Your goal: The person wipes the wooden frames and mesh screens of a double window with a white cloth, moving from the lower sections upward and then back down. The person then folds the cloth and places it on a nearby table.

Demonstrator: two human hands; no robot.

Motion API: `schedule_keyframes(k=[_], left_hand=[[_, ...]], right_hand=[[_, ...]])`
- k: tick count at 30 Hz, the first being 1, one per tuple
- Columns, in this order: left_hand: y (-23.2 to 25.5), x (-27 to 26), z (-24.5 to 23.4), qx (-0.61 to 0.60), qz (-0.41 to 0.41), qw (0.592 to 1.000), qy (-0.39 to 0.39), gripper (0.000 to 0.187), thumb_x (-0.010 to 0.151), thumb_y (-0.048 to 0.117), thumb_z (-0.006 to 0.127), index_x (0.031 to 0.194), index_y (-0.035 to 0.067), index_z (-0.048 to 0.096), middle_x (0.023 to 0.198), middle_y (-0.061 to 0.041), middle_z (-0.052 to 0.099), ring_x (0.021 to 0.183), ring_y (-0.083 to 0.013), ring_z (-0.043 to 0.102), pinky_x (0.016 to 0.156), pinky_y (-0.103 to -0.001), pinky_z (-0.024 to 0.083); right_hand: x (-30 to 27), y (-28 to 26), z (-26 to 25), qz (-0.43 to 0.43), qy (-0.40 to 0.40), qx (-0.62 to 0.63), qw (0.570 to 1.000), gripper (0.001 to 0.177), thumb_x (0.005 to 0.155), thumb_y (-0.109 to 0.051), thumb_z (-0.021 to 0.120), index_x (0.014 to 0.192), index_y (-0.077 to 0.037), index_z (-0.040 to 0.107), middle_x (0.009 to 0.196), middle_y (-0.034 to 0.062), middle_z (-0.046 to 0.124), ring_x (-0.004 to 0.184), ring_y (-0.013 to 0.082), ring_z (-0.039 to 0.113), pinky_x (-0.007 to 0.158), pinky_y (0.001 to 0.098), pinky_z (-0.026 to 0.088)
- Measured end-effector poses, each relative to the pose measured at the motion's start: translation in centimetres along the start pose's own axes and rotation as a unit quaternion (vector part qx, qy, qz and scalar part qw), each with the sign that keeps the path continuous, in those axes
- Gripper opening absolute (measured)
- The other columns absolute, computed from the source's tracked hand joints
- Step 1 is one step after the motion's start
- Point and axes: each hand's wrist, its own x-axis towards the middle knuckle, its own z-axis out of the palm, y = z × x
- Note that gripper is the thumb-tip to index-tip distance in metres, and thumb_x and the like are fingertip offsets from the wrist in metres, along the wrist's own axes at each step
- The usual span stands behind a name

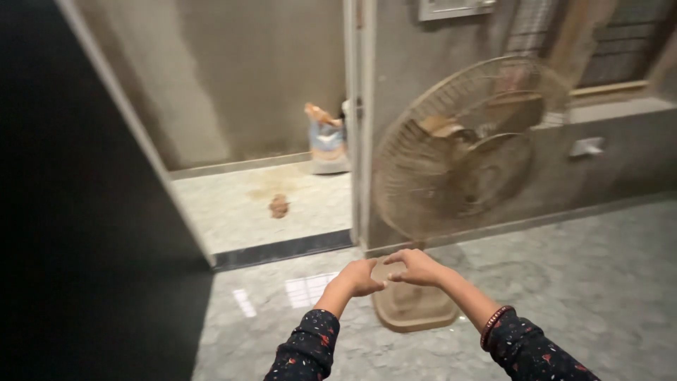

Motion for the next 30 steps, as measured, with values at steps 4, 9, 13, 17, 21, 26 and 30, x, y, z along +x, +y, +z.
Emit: schedule_keyframes(k=[4, 9, 13, 17, 21, 26, 30], left_hand=[[8.5, 4.6, 1.2, -0.011, 0.028, 0.999, -0.034, 0.076, 0.078, 0.044, 0.077, 0.141, 0.006, 0.057, 0.137, -0.023, 0.063, 0.13, -0.0374, 0.057, 0.107, -0.045, 0.047], [15.2, 11.9, 4.5, 0.005, 0.107, 0.993, -0.048, 0.071, 0.075, 0.045, 0.075, 0.135, 0.009, 0.064, 0.129, -0.022, 0.068, 0.122, -0.0393, 0.063, 0.103, -0.047, 0.05], [18.5, 17.2, 8.7, 0.03, 0.135, 0.989, -0.05, 0.077, 0.078, 0.049, 0.078, 0.136, 0.002, 0.058, 0.132, -0.026, 0.063, 0.124, -0.0412, 0.059, 0.104, -0.047, 0.048], [21.4, 21.1, 10.5, 0.05, 0.167, 0.982, -0.07, 0.075, 0.079, 0.049, 0.077, 0.135, 0.001, 0.059, 0.13, -0.027, 0.064, 0.124, -0.0415, 0.06, 0.104, -0.047, 0.049], [23.2, 24.4, 10.2, 0.053, 0.173, 0.98, -0.08, 0.073, 0.079, 0.046, 0.078, 0.135, 0.003, 0.059, 0.13, -0.026, 0.064, 0.123, -0.0419, 0.06, 0.103, -0.047, 0.049], [24.5, 29.8, 8.7, 0.036, 0.17, 0.983, -0.065, 0.073, 0.079, 0.045, 0.077, 0.137, 0.006, 0.057, 0.127, -0.025, 0.066, 0.122, -0.0413, 0.061, 0.102, -0.047, 0.049], [25.7, 35.6, 7.6, 0.021, 0.191, 0.981, -0.027, 0.078, 0.077, 0.044, 0.081, 0.14, 0.005, 0.055, 0.129, -0.025, 0.064, 0.123, -0.0406, 0.06, 0.102, -0.046, 0.049]], right_hand=[[-3.8, 8.3, -4.4, 0.027, 0.04, 0.0, 0.999, 0.053, 0.077, -0.029, 0.078, 0.125, -0.01, 0.07, 0.125, 0.0143, 0.072, 0.117, 0.0321, 0.067, 0.101, 0.0412, 0.051], [-7.1, 20.3, -7.8, 0.003, 0.098, -0.013, 0.995, 0.051, 0.078, -0.032, 0.079, 0.122, -0.007, 0.072, 0.123, 0.0161, 0.072, 0.117, 0.0335, 0.067, 0.101, 0.0421, 0.051], [-10.3, 26.0, -9.7, 0.017, 0.129, -0.013, 0.991, 0.048, 0.078, -0.033, 0.079, 0.119, -0.007, 0.073, 0.123, 0.0154, 0.073, 0.117, 0.0332, 0.067, 0.101, 0.0421, 0.051], [-11.8, 28.7, -11.8, 0.017, 0.14, 0.005, 0.99, 0.049, 0.078, -0.032, 0.079, 0.12, -0.008, 0.074, 0.123, 0.0153, 0.073, 0.118, 0.0325, 0.067, 0.102, 0.0414, 0.051], [-10.8, 30.9, -13.8, 0.053, 0.142, -0.002, 0.988, 0.05, 0.076, -0.032, 0.079, 0.12, -0.01, 0.074, 0.123, 0.014, 0.073, 0.118, 0.0316, 0.067, 0.101, 0.0407, 0.051], [-7.3, 35.2, -18.1, 0.031, 0.147, -0.03, 0.988, 0.052, 0.074, -0.03, 0.079, 0.122, -0.009, 0.074, 0.123, 0.0152, 0.073, 0.116, 0.0325, 0.068, 0.1, 0.0404, 0.052], [-5.2, 38.0, -21.2, 0.077, 0.14, -0.018, 0.987, 0.051, 0.074, -0.03, 0.08, 0.12, -0.009, 0.074, 0.122, 0.0154, 0.073, 0.117, 0.0323, 0.067, 0.101, 0.0402, 0.051]])
